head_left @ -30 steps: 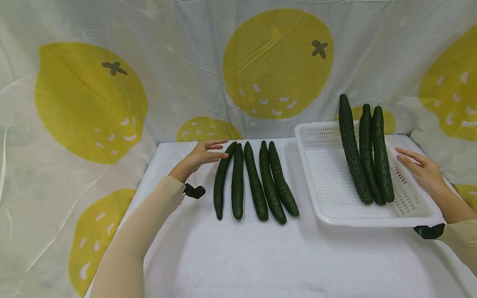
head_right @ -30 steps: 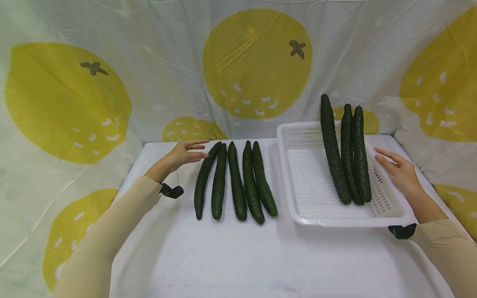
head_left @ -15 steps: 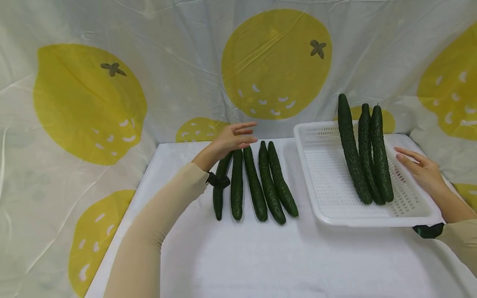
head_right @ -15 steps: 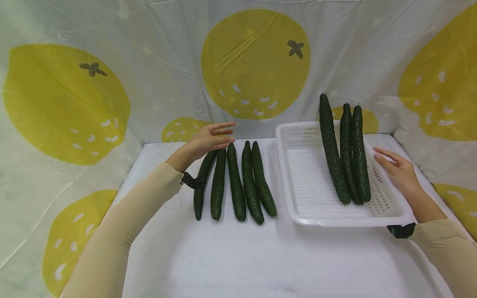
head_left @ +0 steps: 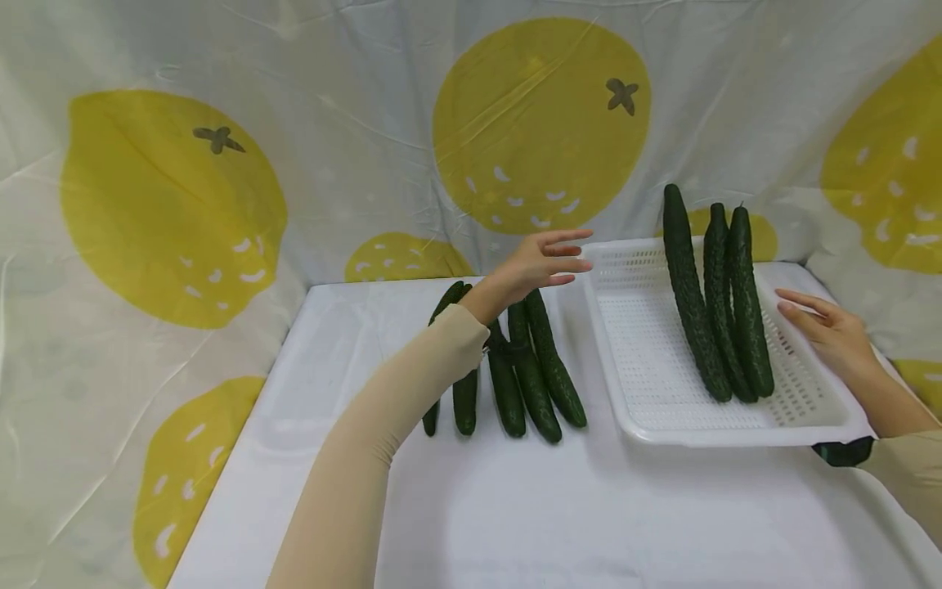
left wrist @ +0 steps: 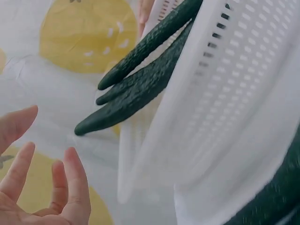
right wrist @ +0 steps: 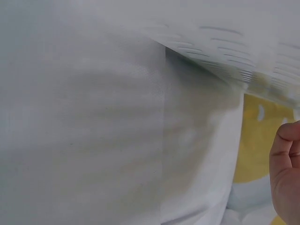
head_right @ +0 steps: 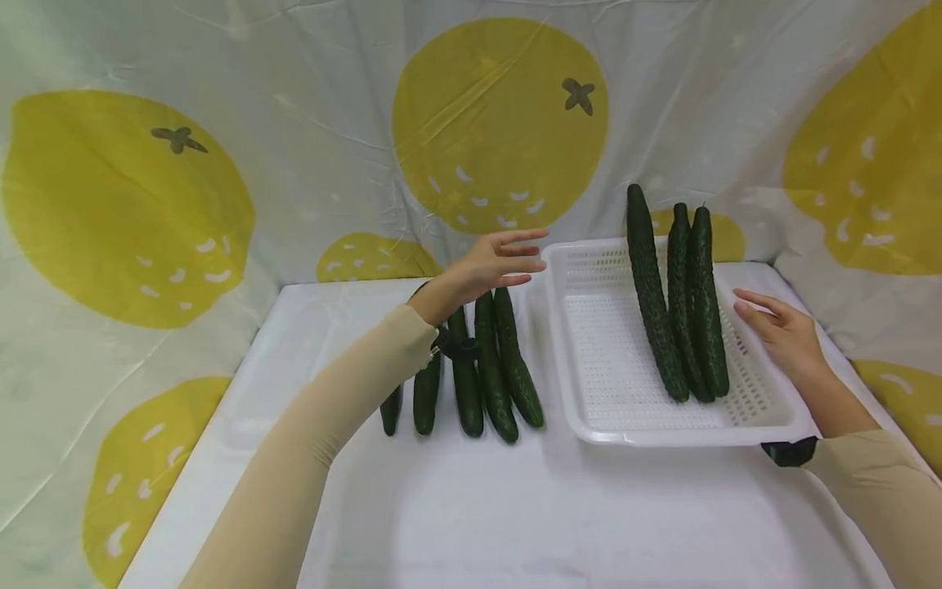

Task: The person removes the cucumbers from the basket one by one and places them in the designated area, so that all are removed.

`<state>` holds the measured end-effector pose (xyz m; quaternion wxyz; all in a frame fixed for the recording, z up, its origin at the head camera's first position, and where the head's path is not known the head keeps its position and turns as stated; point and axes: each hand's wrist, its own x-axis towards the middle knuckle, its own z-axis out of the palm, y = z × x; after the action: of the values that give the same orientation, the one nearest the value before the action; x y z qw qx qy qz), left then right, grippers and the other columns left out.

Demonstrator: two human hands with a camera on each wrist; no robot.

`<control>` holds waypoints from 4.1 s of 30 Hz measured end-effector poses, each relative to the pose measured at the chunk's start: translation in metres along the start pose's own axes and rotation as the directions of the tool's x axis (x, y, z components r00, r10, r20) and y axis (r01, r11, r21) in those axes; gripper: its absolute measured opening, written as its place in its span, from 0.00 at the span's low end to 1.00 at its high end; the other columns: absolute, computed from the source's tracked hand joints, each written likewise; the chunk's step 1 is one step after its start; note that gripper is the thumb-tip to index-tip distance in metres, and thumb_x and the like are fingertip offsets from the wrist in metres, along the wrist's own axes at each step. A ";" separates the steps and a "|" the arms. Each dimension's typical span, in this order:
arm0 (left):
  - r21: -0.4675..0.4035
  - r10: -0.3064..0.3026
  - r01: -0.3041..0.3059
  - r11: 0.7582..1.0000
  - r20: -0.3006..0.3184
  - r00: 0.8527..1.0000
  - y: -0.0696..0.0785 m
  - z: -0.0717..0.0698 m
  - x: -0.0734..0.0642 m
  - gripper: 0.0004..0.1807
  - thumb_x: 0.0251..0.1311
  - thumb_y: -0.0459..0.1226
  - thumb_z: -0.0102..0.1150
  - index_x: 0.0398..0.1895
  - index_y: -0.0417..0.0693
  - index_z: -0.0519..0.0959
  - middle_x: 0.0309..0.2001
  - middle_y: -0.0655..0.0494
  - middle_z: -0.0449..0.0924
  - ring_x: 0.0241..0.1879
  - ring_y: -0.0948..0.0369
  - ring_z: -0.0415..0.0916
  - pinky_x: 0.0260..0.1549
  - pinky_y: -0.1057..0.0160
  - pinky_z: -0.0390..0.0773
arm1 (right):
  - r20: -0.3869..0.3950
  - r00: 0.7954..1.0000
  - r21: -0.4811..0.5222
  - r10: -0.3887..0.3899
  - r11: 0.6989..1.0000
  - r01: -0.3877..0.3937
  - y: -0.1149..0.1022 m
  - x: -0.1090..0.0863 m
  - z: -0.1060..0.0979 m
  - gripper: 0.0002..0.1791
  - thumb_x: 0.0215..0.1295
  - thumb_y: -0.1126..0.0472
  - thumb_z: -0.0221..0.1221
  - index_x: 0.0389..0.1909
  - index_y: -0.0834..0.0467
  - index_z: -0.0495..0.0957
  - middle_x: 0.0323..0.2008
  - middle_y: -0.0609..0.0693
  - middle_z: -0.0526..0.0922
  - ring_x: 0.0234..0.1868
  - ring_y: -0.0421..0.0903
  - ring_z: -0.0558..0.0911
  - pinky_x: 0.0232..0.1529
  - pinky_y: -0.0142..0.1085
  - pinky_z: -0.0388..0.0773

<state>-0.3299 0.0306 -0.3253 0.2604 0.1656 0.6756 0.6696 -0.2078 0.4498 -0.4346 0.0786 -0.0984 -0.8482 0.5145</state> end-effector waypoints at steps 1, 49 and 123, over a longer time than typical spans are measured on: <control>-0.004 -0.007 0.007 1.000 -0.001 1.000 0.000 0.005 0.004 0.31 0.61 0.29 0.68 0.68 0.54 0.75 0.63 0.52 0.72 0.58 0.61 0.74 0.52 0.61 0.80 | -0.004 1.000 0.011 -0.014 1.000 0.014 0.000 0.001 0.000 0.23 0.74 0.48 0.57 0.68 0.35 0.73 0.47 0.15 0.72 0.58 0.19 0.65 0.53 0.12 0.56; -0.145 -0.185 0.150 0.978 -0.271 0.945 -0.052 0.143 0.097 0.20 0.56 0.32 0.73 0.48 0.66 0.88 0.65 0.58 0.74 0.64 0.62 0.70 0.61 0.51 0.73 | 0.003 0.999 0.016 -0.047 0.999 0.047 0.000 -0.001 0.001 0.23 0.75 0.49 0.56 0.69 0.38 0.72 0.35 0.11 0.73 0.61 0.25 0.64 0.58 0.17 0.55; 0.018 -0.088 0.121 0.993 -0.581 0.809 -0.058 0.180 0.117 0.20 0.57 0.35 0.73 0.44 0.76 0.88 0.58 0.64 0.77 0.49 0.62 0.77 0.26 0.64 0.81 | -0.009 0.995 0.084 -0.099 0.992 0.099 0.000 0.002 -0.001 0.20 0.73 0.53 0.60 0.63 0.37 0.79 0.31 0.20 0.82 0.44 0.21 0.69 0.38 0.17 0.61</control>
<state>-0.3145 0.2423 -0.3921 0.0746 -0.0762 0.7485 0.6545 -0.2096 0.4509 -0.4344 0.1100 -0.0541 -0.8295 0.5449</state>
